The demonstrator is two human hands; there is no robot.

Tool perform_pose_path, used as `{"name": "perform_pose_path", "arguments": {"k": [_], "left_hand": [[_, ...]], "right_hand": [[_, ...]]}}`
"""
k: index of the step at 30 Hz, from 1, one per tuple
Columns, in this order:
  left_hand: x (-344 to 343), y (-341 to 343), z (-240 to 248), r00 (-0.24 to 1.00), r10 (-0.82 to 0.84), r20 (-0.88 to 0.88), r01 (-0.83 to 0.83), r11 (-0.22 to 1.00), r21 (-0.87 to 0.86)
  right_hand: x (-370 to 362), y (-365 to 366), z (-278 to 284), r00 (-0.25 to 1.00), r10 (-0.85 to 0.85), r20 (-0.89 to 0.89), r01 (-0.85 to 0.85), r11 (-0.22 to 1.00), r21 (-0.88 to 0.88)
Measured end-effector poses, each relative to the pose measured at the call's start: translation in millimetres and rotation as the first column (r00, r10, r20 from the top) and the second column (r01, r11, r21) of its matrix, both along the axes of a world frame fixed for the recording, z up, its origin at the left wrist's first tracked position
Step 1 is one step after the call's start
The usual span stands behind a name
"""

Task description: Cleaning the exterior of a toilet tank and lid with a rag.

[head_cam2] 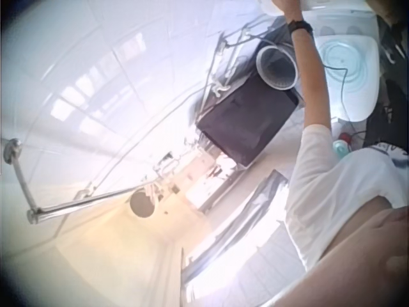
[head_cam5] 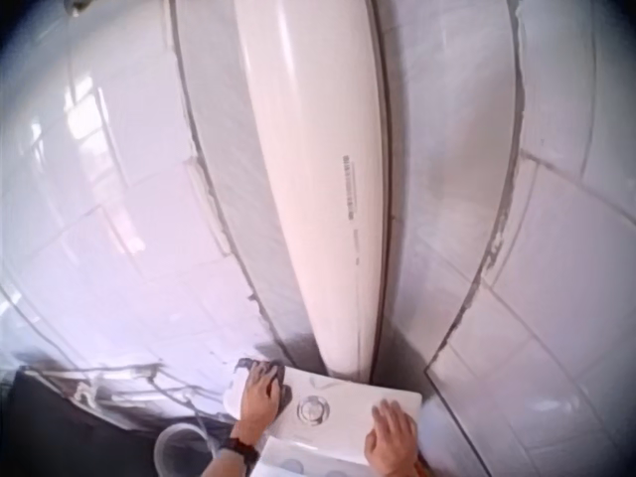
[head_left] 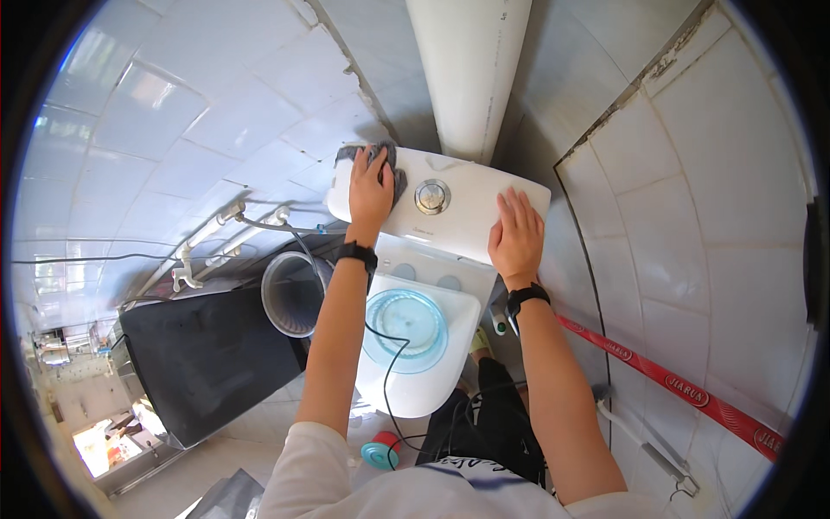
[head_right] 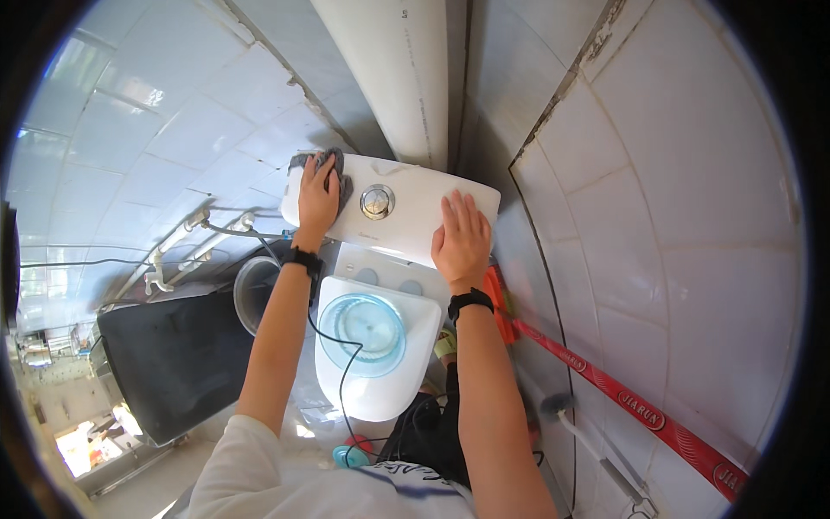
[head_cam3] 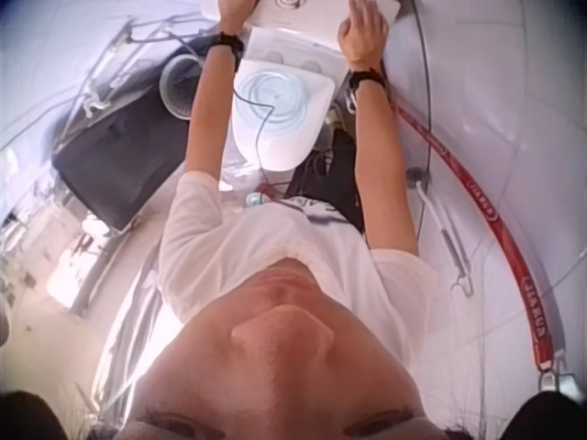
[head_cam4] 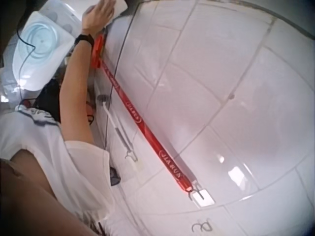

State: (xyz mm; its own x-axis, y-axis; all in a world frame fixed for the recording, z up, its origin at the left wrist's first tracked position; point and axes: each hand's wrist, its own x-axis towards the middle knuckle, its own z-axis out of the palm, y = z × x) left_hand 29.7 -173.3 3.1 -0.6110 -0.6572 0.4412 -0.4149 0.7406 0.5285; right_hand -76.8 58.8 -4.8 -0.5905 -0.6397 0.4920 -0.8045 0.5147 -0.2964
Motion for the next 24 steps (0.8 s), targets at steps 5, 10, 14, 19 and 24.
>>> {"name": "perform_pose_path", "arguments": {"k": [5, 10, 14, 19, 24], "left_hand": [[-5, 39, -15, 0.998, -0.053, -0.033, 0.052, 0.998, -0.026], [3, 45, -6, 0.990, -0.129, -0.052, 0.129, 0.992, 0.002], [-9, 8, 3, 0.995, -0.098, -0.024, 0.097, 0.995, -0.017], [13, 36, -12, 0.999, -0.020, -0.032, 0.019, 0.999, -0.029], [31, 23, -8, 1.000, -0.023, -0.004, 0.023, 1.000, -0.022]], "right_hand": [[-5, 5, -3, 1.000, 0.000, -0.007, 0.000, 1.000, 0.008], [-5, 5, -2, 1.000, 0.012, -0.022, -0.011, 1.000, 0.018], [0, 1, -5, 0.999, 0.035, -0.013, -0.034, 0.999, 0.005], [-3, 3, -5, 0.999, 0.017, -0.032, -0.017, 1.000, 0.004], [-3, 3, -6, 1.000, 0.003, -0.024, -0.003, 1.000, 0.015]]}}
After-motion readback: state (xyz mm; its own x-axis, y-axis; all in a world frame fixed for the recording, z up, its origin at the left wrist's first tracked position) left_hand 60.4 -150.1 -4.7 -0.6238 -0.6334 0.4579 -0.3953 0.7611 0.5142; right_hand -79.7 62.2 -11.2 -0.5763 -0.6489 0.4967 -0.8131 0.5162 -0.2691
